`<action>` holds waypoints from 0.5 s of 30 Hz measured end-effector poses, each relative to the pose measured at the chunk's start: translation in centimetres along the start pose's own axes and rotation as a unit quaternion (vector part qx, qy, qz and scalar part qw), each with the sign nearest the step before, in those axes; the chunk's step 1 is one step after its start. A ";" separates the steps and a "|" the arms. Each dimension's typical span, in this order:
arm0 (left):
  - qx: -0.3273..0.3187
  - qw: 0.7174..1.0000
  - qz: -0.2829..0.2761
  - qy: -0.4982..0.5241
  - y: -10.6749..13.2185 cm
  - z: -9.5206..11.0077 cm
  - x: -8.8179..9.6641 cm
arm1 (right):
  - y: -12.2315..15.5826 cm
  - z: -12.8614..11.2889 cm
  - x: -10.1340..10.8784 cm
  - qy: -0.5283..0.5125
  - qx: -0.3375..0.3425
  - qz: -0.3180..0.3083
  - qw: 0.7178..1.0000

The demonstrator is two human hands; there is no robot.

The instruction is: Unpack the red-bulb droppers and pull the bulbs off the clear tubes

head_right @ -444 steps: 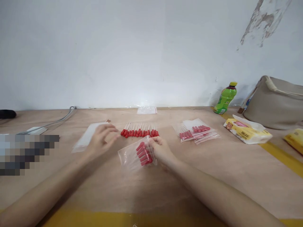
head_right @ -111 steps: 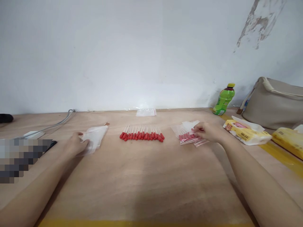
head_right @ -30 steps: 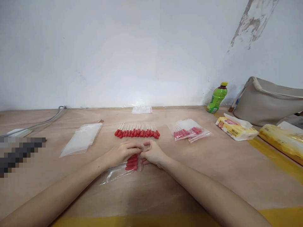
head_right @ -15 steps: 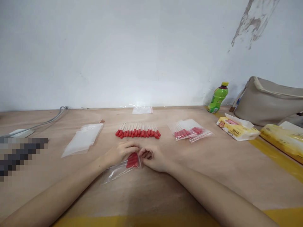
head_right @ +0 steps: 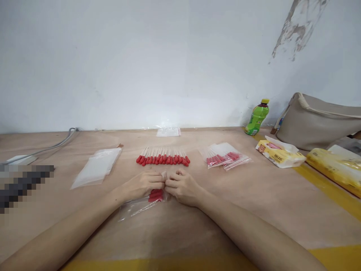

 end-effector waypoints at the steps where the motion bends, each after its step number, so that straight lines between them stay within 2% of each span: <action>1: 0.004 1.000 -0.006 -0.002 0.0 -0.1 0.2 | 0.0 0.0 0.0 -0.003 0.006 -0.008 1.000; 5: -0.006 0.999 -0.013 -0.048 0.1 -0.3 1.6 | -0.1 0.3 0.2 -0.038 0.000 -0.067 0.997; 7: -0.016 0.995 -0.005 -0.098 0.2 -0.3 2.6 | 0.0 0.5 0.4 -0.059 -0.031 -0.104 0.992; 10: -0.027 0.982 -0.007 -0.185 0.4 -0.1 3.7 | 0.1 1.2 0.7 -0.129 -0.137 -0.126 0.974; 12: -0.032 0.975 -0.006 -0.218 0.5 0.1 3.8 | 0.3 1.8 0.7 -0.190 -0.225 -0.110 0.949; 15: 0.000 0.980 0.003 -0.201 0.4 -0.1 3.1 | 0.5 2.4 0.0 -0.253 -0.310 -0.073 0.913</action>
Point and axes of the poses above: each hand's wrist, its own y-axis away from the middle knuckle, its own x-axis out of the back of the hand, z = x × y, the point moved 5 cm from there along -y, towards the middle knuckle
